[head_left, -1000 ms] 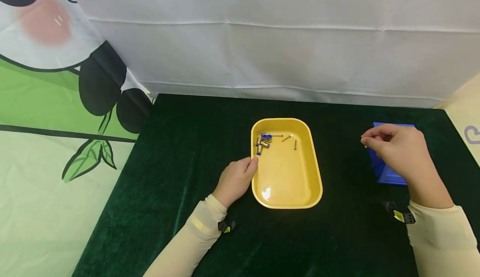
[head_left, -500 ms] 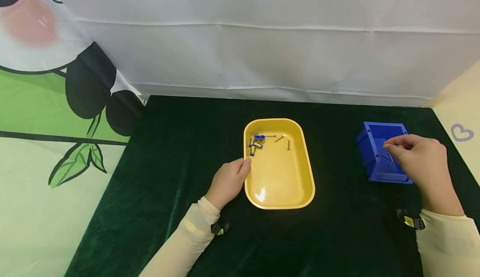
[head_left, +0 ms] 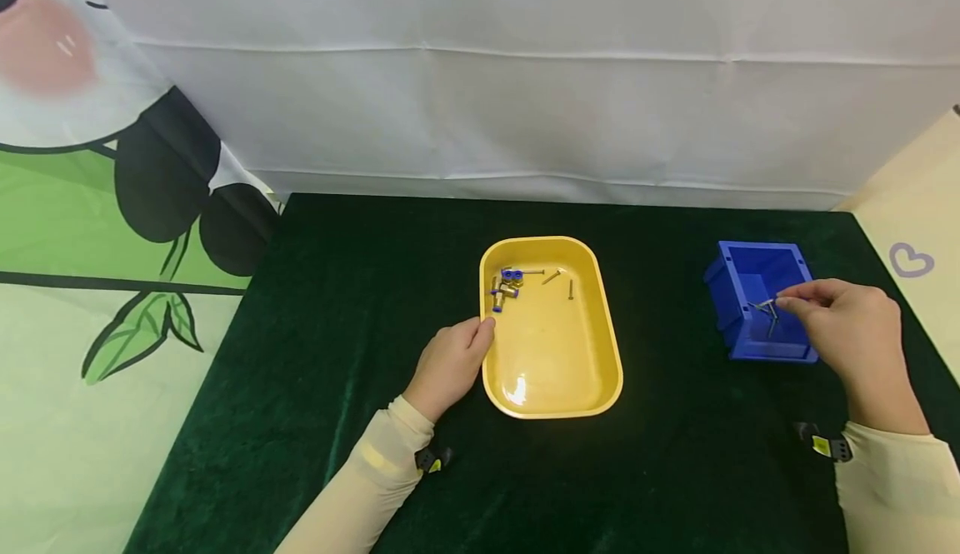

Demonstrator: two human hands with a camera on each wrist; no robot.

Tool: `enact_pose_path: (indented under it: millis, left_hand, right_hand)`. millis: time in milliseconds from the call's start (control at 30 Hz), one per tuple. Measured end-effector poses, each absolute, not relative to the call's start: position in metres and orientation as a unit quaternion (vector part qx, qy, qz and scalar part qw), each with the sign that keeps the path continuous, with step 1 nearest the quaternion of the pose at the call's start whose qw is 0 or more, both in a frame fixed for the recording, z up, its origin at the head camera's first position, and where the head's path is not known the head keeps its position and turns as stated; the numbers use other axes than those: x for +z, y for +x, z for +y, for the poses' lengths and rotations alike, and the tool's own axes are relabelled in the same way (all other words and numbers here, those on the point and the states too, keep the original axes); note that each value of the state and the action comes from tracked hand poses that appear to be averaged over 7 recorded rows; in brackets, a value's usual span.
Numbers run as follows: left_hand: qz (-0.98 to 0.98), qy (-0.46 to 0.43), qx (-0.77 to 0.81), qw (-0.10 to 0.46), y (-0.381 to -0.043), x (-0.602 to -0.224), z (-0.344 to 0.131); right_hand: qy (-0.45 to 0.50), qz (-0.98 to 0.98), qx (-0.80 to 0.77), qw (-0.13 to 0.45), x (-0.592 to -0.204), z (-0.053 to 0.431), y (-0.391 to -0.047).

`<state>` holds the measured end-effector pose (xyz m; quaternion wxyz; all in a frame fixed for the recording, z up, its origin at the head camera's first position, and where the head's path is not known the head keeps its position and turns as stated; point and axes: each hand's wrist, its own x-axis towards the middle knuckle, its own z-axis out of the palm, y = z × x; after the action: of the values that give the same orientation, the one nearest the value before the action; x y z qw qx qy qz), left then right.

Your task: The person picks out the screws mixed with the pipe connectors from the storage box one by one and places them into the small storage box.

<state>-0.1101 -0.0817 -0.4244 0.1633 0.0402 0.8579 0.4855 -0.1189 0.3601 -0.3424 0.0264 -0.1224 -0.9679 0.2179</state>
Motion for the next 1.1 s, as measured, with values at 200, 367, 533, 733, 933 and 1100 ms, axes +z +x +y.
enact_pose_path:
  millis: [200,367,533,733,933,1100]
  left_hand:
    - [0.858,0.038,0.486,0.161,-0.109,-0.425,-0.083]
    - [0.856,0.041,0.489,0.163,-0.110,-0.426,-0.083]
    - [0.855,0.040,0.491,0.164,-0.111,-0.427,-0.083]
    - [0.859,0.040,0.485,0.160,-0.112,-0.428,-0.081]
    - [0.855,0.036,0.489,0.165,-0.111,-0.427,-0.082]
    - [0.850,0.045,0.496,0.169,-0.111,-0.426,-0.083]
  right_hand:
    - [-0.103,-0.967,0.233,0.023,-0.340,0.354,-0.118]
    - [-0.084,-0.961,0.262,0.019,-0.332,0.338,-0.117]
    - [-0.027,-0.950,0.309,0.026,-0.325,0.306,-0.122]
    - [0.012,-0.942,0.335,0.015,-0.320,0.256,-0.130]
    - [0.012,-0.936,0.351,0.021,-0.323,0.216,-0.143]
    - [0.025,-0.935,0.352,0.032,-0.326,0.192,-0.153]
